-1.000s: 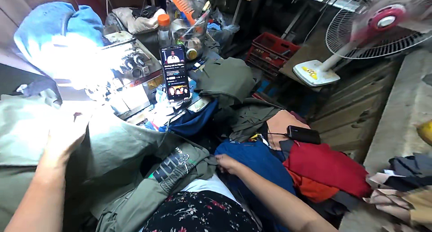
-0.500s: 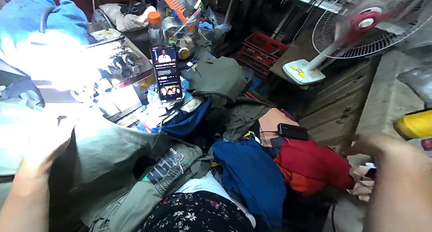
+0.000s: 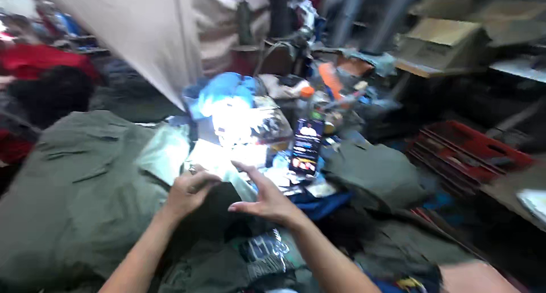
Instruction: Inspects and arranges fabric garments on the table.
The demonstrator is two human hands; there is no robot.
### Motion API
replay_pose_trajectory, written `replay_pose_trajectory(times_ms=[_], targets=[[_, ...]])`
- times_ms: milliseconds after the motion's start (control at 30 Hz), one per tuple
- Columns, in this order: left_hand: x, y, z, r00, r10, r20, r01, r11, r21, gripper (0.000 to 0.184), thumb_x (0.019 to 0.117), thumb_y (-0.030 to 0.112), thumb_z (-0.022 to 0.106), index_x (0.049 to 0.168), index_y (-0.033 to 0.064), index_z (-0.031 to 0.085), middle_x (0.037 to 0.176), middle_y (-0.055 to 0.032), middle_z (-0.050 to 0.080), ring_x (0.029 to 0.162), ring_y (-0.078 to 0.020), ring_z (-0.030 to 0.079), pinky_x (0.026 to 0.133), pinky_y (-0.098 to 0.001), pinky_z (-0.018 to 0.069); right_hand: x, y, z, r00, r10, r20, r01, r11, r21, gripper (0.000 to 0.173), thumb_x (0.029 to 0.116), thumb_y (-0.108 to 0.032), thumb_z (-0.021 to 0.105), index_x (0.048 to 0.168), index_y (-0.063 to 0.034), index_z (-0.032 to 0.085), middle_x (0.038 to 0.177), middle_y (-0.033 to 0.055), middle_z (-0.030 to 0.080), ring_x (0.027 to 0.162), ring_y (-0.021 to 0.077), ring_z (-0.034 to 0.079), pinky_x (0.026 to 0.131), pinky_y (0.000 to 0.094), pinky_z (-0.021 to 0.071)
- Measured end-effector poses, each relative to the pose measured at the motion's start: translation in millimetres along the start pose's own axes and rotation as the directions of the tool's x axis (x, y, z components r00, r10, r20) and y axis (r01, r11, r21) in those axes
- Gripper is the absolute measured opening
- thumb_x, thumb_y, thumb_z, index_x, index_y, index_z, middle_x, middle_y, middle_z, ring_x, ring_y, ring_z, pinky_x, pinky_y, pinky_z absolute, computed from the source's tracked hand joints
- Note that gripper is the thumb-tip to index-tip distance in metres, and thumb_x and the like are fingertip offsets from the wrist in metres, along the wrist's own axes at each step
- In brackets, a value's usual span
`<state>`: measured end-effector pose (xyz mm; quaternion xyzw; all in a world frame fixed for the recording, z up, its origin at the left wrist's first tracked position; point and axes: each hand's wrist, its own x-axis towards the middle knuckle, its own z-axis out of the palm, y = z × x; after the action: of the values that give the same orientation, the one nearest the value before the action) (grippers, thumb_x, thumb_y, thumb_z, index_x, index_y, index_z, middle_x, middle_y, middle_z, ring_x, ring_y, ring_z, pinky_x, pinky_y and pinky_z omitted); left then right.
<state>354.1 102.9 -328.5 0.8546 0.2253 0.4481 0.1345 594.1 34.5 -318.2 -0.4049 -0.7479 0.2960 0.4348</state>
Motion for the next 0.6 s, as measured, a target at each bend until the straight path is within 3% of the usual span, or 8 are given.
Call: replay_pose_trajectory(times_ms=[100, 200, 267, 300, 367, 467, 533, 600], targets=[[-2, 16, -30, 1.000, 0.009, 0.019, -0.009, 0.999, -0.039, 0.013, 0.0971, 0.018, 0.066, 0.103, 0.0154, 0.077, 0.098, 0.0052, 0.068, 0.093, -0.0004, 0.064, 0.085, -0.0176, 0.0553, 22, 12, 53, 0.997, 0.029, 0.069, -0.038, 0.989, 0.141, 0.041, 0.0855, -0.025, 0.082, 0.120, -0.0058, 0.070, 0.109, 0.0068, 0.074, 0.101, 0.0118, 0.070, 0.091, 0.0371, 0.0578], [22, 25, -74, 0.995, 0.032, 0.090, -0.028, 0.998, -0.050, 0.012, 0.0978, 0.022, 0.067, 0.102, 0.0182, 0.077, 0.095, 0.0083, 0.069, 0.090, 0.0007, 0.065, 0.082, -0.0165, 0.0558, 5, 10, 69, 0.998, -0.017, 0.052, -0.001, 0.948, 0.317, 0.022, 0.0931, -0.020, 0.073, 0.105, -0.0004, 0.073, 0.096, 0.0043, 0.074, 0.089, 0.0052, 0.070, 0.084, 0.0279, 0.0593], [46, 16, -86, 0.982, 0.065, 0.175, -0.063, 0.998, -0.015, 0.012, 0.0964, 0.020, 0.068, 0.099, 0.0138, 0.077, 0.093, 0.0064, 0.071, 0.090, -0.0005, 0.065, 0.083, -0.0187, 0.0554, -6, 11, 69, 1.000, -0.003, -0.006, 0.005, 0.902, 0.432, 0.016, 0.0934, -0.014, 0.072, 0.097, 0.0013, 0.071, 0.087, 0.0019, 0.071, 0.078, 0.0025, 0.067, 0.074, 0.0230, 0.0577], [57, 6, -81, 0.974, 0.071, 0.214, -0.080, 0.996, 0.035, 0.012, 0.0944, 0.017, 0.068, 0.096, 0.0105, 0.077, 0.090, 0.0039, 0.071, 0.088, -0.0024, 0.065, 0.083, -0.0211, 0.0552, -8, 17, 69, 0.998, 0.045, -0.043, -0.020, 0.891, 0.453, 0.013, 0.0931, -0.012, 0.072, 0.095, 0.0006, 0.070, 0.083, 0.0003, 0.070, 0.074, 0.0018, 0.065, 0.070, 0.0217, 0.0565], [74, -23, -53, 0.960, 0.005, 0.281, -0.031, 0.996, 0.089, 0.011, 0.0928, 0.011, 0.069, 0.095, 0.0042, 0.078, 0.090, -0.0059, 0.073, 0.088, -0.0147, 0.068, 0.084, -0.0360, 0.0557, -6, 40, 69, 0.974, 0.185, -0.132, -0.116, 0.903, 0.413, 0.013, 0.0930, -0.014, 0.071, 0.092, -0.0011, 0.071, 0.078, -0.0007, 0.069, 0.068, 0.0028, 0.064, 0.066, 0.0222, 0.0561], [80, -69, -1, 0.899, -0.294, 0.325, 0.243, 0.951, 0.189, 0.018, 0.0998, 0.020, 0.065, 0.104, 0.0089, 0.079, 0.108, -0.0081, 0.073, 0.105, -0.0222, 0.069, 0.096, -0.0495, 0.0547, 2, 88, 69, 0.897, 0.374, -0.237, -0.310, 0.913, 0.266, 0.017, 0.0928, -0.020, 0.071, 0.092, -0.0026, 0.073, 0.077, 0.0013, 0.069, 0.070, 0.0058, 0.065, 0.069, 0.0260, 0.0559], [76, -82, 22, 0.872, -0.399, 0.284, 0.348, 0.913, 0.215, 0.020, 0.1007, 0.021, 0.064, 0.106, 0.0077, 0.078, 0.112, -0.0107, 0.073, 0.111, -0.0254, 0.068, 0.102, -0.0498, 0.0516, 3, 103, 65, 0.876, 0.407, -0.259, -0.388, 0.914, 0.122, 0.022, 0.0951, -0.024, 0.068, 0.096, -0.0027, 0.074, 0.082, 0.0046, 0.070, 0.076, 0.0096, 0.065, 0.076, 0.0306, 0.0551], [69, -84, 34, 0.888, -0.407, 0.216, 0.366, 0.908, 0.205, 0.019, 0.0992, 0.017, 0.064, 0.103, 0.0041, 0.078, 0.111, -0.0145, 0.073, 0.112, -0.0290, 0.067, 0.103, -0.0496, 0.0507, 0, 96, 61, 0.878, 0.391, -0.278, -0.397, 0.917, 0.037, 0.026, 0.0995, -0.024, 0.062, 0.097, -0.0018, 0.076, 0.085, 0.0072, 0.072, 0.082, 0.0127, 0.067, 0.081, 0.0350, 0.0546]])
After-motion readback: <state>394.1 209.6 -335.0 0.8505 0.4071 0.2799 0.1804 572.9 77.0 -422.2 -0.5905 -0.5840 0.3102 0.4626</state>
